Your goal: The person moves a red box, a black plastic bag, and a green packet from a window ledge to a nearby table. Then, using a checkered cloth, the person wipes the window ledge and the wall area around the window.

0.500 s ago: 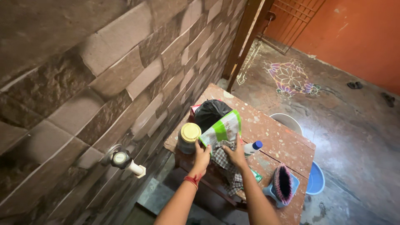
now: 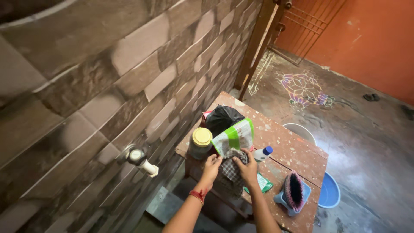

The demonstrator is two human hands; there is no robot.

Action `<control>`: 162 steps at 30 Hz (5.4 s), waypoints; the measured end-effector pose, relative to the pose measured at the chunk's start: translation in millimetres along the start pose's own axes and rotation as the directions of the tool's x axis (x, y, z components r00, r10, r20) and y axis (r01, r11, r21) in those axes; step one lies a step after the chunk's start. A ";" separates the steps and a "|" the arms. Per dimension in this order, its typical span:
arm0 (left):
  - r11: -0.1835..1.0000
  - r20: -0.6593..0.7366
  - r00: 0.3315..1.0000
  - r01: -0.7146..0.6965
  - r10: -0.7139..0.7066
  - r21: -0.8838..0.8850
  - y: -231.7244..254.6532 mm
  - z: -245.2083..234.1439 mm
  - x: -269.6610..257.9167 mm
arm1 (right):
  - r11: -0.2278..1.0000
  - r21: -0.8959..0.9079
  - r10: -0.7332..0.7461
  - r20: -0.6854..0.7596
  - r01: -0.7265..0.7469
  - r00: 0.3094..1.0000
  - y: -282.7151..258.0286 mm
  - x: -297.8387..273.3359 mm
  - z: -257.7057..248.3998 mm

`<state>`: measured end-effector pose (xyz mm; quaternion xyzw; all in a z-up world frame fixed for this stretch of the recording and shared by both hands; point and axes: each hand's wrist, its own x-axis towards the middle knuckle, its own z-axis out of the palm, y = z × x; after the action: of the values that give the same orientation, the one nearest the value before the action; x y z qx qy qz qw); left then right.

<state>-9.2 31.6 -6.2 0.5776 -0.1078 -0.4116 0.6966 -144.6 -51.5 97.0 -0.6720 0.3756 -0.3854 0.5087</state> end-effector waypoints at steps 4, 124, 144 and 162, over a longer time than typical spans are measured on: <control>0.998 0.021 0.999 -0.029 0.028 0.059 34.3 -6.6 -31.4 | 0.991 0.129 -0.025 0.022 0.022 0.999 -50.5 -13.3 -3.1; 0.765 -0.280 0.908 -0.416 0.313 -0.491 293.3 -84.4 -246.1 | 0.742 0.164 -0.524 0.748 0.650 0.408 -298.4 -127.7 100.3; 0.129 -0.187 -0.030 -0.616 0.982 0.777 498.3 -225.4 -545.6 | 0.298 0.780 -0.918 0.077 0.550 0.388 -550.0 -223.7 230.3; 0.026 0.156 -0.559 0.304 0.815 0.952 604.1 -391.9 -623.0 | 0.216 0.734 -0.965 0.263 0.644 0.024 -764.9 -320.5 325.7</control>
<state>109.9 743.3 615.0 0.6365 -0.0459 0.7362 0.2254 100.0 517.6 737.5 -0.7168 -0.4122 -0.3902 0.4051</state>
